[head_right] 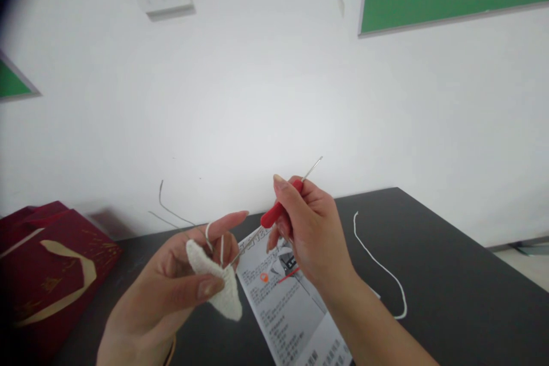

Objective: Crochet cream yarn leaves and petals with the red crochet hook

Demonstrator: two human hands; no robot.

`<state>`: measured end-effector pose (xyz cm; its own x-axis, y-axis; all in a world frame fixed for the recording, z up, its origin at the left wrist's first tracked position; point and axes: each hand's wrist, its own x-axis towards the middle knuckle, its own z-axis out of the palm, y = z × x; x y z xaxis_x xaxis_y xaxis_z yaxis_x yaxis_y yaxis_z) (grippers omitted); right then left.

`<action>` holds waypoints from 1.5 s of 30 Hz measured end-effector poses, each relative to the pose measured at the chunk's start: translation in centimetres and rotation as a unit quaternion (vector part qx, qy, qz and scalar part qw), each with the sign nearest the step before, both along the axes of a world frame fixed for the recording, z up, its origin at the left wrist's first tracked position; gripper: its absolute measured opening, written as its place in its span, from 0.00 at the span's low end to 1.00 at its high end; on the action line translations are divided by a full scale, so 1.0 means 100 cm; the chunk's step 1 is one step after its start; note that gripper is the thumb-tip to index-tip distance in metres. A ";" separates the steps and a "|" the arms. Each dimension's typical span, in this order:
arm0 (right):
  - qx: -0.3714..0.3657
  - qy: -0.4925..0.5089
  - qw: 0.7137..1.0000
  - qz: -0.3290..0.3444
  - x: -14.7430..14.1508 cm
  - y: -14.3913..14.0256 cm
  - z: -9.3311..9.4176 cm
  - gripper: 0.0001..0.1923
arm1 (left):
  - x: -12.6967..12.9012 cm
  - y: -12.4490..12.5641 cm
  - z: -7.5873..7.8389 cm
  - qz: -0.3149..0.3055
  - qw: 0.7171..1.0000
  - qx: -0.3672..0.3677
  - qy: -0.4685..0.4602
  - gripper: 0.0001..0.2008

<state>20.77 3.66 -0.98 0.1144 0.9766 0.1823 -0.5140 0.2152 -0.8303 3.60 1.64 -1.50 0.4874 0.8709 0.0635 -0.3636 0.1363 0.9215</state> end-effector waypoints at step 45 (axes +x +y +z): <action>0.010 0.174 0.983 0.050 -0.030 -0.015 -0.009 0.08 | 0.010 -0.007 0.007 0.241 0.961 -0.025 -0.131 0.24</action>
<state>17.80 2.17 -1.91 0.0762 0.9827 0.1689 -0.7856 0.1635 -0.5968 4.63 0.90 -0.77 -0.0012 0.9967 0.0815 -0.6139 -0.0651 0.7867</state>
